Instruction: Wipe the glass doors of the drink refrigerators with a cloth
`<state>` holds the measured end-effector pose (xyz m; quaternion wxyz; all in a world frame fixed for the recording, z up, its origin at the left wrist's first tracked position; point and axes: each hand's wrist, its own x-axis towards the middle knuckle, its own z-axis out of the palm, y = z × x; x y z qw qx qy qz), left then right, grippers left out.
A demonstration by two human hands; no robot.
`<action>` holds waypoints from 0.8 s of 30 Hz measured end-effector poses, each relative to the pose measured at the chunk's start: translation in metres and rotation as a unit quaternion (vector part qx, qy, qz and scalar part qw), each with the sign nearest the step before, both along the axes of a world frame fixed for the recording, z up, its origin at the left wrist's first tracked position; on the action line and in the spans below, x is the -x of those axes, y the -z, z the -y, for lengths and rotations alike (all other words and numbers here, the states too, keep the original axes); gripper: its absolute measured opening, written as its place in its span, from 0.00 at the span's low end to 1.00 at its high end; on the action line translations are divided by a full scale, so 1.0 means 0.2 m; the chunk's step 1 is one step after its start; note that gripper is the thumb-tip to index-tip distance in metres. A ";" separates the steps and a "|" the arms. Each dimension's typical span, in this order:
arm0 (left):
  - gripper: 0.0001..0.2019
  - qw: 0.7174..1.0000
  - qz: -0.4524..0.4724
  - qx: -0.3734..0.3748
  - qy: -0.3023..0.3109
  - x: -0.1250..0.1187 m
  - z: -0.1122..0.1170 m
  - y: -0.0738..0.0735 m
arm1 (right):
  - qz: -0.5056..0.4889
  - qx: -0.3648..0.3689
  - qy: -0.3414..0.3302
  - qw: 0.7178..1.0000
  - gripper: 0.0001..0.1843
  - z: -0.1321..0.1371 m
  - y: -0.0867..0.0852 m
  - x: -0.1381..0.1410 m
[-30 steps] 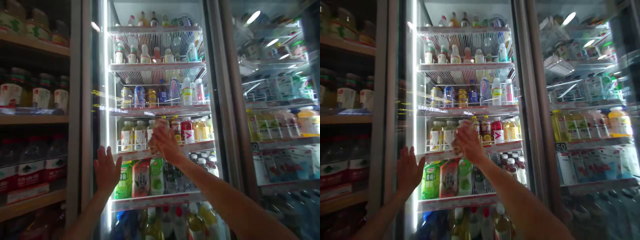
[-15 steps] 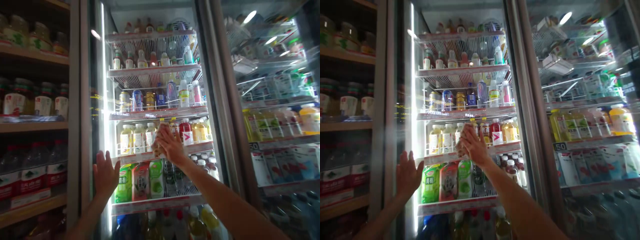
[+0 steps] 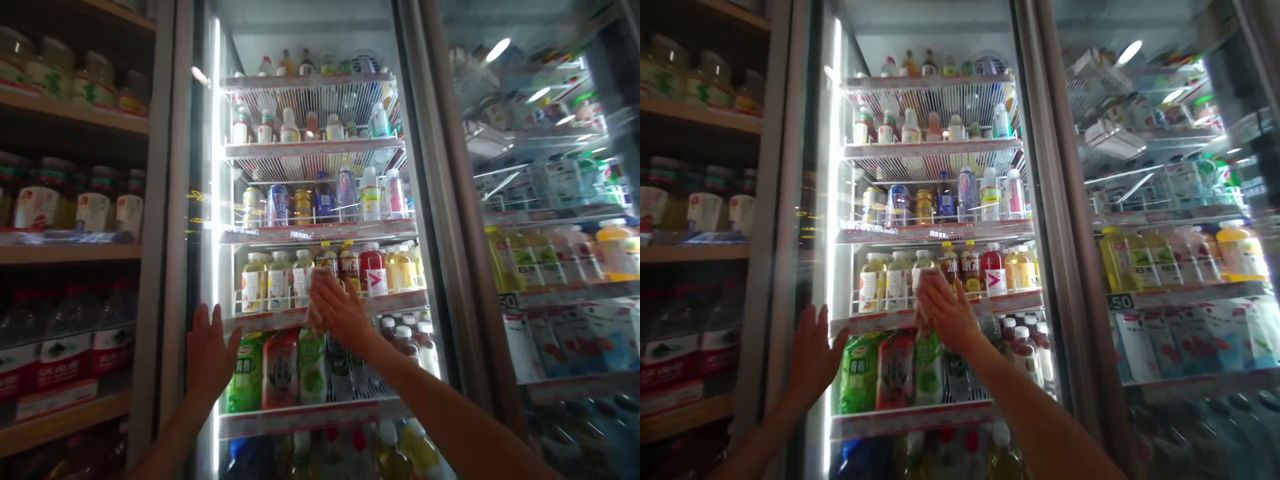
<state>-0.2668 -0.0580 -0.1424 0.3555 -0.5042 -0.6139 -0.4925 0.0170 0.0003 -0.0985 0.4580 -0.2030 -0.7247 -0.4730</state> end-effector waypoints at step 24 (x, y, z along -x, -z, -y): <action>0.39 1.000 -0.003 0.019 0.020 -0.32 -0.05 0.14 | -0.340 -0.008 0.031 0.940 0.25 -0.09 0.30 -0.43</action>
